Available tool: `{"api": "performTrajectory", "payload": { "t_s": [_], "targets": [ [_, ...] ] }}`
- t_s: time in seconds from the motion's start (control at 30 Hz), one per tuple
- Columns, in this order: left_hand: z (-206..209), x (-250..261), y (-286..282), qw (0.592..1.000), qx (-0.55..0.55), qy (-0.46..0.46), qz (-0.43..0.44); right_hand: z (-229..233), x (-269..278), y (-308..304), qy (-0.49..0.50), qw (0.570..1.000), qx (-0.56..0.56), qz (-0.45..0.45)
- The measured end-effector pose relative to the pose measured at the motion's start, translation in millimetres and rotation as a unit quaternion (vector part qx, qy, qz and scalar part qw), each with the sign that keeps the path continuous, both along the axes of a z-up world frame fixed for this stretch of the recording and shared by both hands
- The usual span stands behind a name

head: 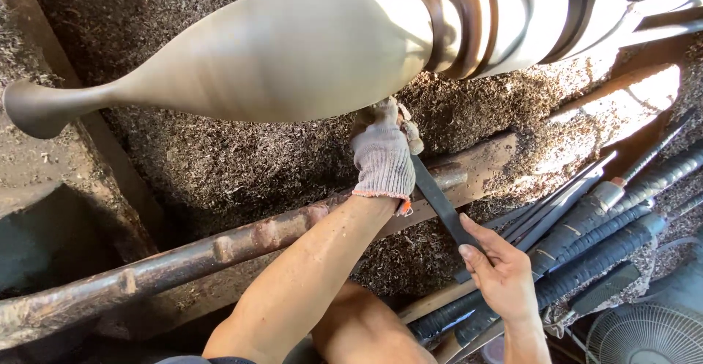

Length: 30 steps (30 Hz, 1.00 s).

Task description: The person sits at a foot-powered lathe shaping a spinning wooden spindle, pressing a flat file against the rotating wood with one hand while the other gloved hand steadies the workpiece. They briefly touch the wood surface by hand and resume filing along its length.

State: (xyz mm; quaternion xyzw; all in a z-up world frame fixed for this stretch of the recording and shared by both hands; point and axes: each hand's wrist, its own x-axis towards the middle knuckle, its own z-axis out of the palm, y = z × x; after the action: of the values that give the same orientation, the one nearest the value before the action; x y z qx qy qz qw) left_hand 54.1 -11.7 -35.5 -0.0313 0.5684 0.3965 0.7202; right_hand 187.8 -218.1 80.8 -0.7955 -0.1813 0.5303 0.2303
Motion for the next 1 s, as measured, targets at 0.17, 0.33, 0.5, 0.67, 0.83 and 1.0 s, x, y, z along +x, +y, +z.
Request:
{"api": "performTrajectory", "payload": {
  "t_s": [0.17,0.33,0.5,0.67,0.83,1.0],
  "targets": [
    [20,-5,15,0.995,-0.078,-0.025,0.051,10,-18,5,-0.062,0.997,0.035,0.039],
    [24,-4,16,0.993,-0.094,-0.056,0.049,17,-33,6,-0.149,0.982,0.06,0.096],
    [23,-2,13,0.987,-0.085,-0.116,0.066,17,-41,5,-0.208,0.955,0.145,0.156],
    [32,-7,11,0.987,-0.042,-0.141,0.068,21,-53,7,-0.242,0.946,0.151,0.155],
    [27,-6,11,0.981,-0.044,-0.176,0.071,23,-58,9,-0.271,0.935,0.157,0.165],
    [32,-6,13,0.973,-0.021,-0.219,0.071,26,-65,12,-0.328,0.906,0.169,0.205]
  ]
}}
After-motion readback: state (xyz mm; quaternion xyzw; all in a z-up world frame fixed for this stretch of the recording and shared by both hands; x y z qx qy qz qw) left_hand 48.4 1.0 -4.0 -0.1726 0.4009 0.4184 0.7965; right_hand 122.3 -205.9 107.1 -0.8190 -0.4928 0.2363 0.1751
